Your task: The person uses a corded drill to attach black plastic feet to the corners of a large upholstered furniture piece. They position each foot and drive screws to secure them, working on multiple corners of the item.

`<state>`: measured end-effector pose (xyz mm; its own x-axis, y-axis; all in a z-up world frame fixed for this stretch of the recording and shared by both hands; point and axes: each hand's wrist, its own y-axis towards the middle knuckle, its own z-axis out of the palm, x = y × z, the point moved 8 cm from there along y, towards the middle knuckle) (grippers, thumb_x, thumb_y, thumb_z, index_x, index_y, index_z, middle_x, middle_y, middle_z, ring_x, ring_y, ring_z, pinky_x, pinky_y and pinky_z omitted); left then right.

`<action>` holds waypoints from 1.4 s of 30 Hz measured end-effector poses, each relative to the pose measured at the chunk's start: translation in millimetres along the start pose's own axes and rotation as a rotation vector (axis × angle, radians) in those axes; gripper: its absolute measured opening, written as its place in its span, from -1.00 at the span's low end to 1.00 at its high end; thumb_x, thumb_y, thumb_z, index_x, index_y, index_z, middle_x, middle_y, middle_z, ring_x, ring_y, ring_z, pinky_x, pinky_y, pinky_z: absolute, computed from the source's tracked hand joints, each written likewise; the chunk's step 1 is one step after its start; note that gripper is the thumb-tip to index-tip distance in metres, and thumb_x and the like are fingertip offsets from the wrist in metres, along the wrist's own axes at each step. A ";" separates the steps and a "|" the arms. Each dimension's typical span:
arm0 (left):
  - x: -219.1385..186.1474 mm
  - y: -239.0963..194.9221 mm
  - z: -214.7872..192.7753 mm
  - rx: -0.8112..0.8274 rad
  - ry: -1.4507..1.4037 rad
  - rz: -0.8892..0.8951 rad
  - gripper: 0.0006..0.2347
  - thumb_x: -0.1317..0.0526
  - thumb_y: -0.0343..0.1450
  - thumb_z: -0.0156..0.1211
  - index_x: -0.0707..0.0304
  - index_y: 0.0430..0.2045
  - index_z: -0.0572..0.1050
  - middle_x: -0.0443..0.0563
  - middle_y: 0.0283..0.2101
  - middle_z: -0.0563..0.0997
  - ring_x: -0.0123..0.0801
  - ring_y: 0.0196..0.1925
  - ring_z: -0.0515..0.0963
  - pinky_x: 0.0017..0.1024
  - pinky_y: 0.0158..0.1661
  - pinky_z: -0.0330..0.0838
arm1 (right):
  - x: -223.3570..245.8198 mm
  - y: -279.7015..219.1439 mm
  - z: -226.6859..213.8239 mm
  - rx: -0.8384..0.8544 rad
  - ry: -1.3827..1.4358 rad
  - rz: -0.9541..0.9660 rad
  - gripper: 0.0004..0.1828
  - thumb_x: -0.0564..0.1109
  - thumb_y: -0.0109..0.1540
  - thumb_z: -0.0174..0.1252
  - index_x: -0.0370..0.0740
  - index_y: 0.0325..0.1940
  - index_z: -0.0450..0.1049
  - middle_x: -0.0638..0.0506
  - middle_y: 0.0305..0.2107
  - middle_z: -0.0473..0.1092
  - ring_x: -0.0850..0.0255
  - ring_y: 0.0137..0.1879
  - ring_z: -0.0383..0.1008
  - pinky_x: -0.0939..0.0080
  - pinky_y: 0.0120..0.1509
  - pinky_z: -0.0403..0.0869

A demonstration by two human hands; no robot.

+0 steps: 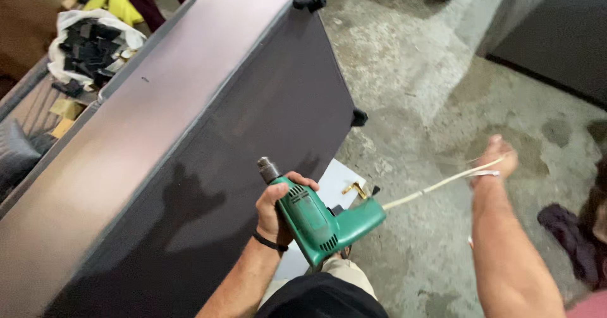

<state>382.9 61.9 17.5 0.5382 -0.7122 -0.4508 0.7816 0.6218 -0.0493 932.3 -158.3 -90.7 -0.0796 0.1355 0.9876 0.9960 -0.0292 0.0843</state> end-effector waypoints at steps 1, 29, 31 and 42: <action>1.7 4.9 2.6 -0.005 0.021 0.008 -0.64 0.07 0.27 0.26 0.41 -0.23 0.56 0.31 -0.15 0.63 -0.17 -0.26 0.67 -0.23 -0.20 0.64 | 36.6 22.9 16.8 0.095 0.606 0.040 -0.81 -0.08 0.46 -0.01 -0.26 -0.05 0.36 -0.08 0.02 0.41 0.22 0.24 0.47 0.23 0.38 0.44; -187.4 -105.5 -157.8 -0.150 -0.021 0.378 -0.62 0.01 0.34 0.19 0.44 -0.24 0.56 0.38 -0.16 0.62 -0.11 -0.31 0.66 -0.20 -0.31 0.62 | 215.2 -577.0 298.6 1.636 -0.604 -1.145 -0.26 -0.24 0.12 0.23 0.06 0.40 0.29 0.01 0.35 0.30 0.01 0.36 0.38 0.07 0.31 0.43; -200.1 -112.0 -167.9 -0.102 -0.120 0.338 -0.63 0.01 0.34 0.17 0.42 -0.22 0.56 0.33 -0.13 0.62 -0.10 -0.25 0.68 -0.18 -0.23 0.65 | 193.6 -607.2 299.6 1.676 -0.687 -1.166 -0.24 -0.16 0.15 0.20 0.07 0.44 0.22 0.00 0.34 0.30 0.02 0.34 0.40 0.08 0.28 0.45; -266.6 -158.9 -217.3 -0.285 -0.026 0.271 -0.68 0.07 0.29 0.17 0.41 -0.30 0.55 0.33 -0.21 0.65 -0.12 -0.29 0.64 -0.25 -0.25 0.62 | 259.9 -624.3 258.3 1.419 -0.372 -0.593 -0.39 -0.38 0.08 0.12 -0.16 0.23 0.45 -0.10 0.08 0.53 0.05 0.23 0.53 0.02 0.34 0.40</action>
<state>46.6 223.7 -48.2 0.7234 -0.5157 -0.4591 0.4932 0.8513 -0.1791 300.2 150.9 79.1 -0.6537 0.0221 0.7564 0.0715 0.9969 0.0327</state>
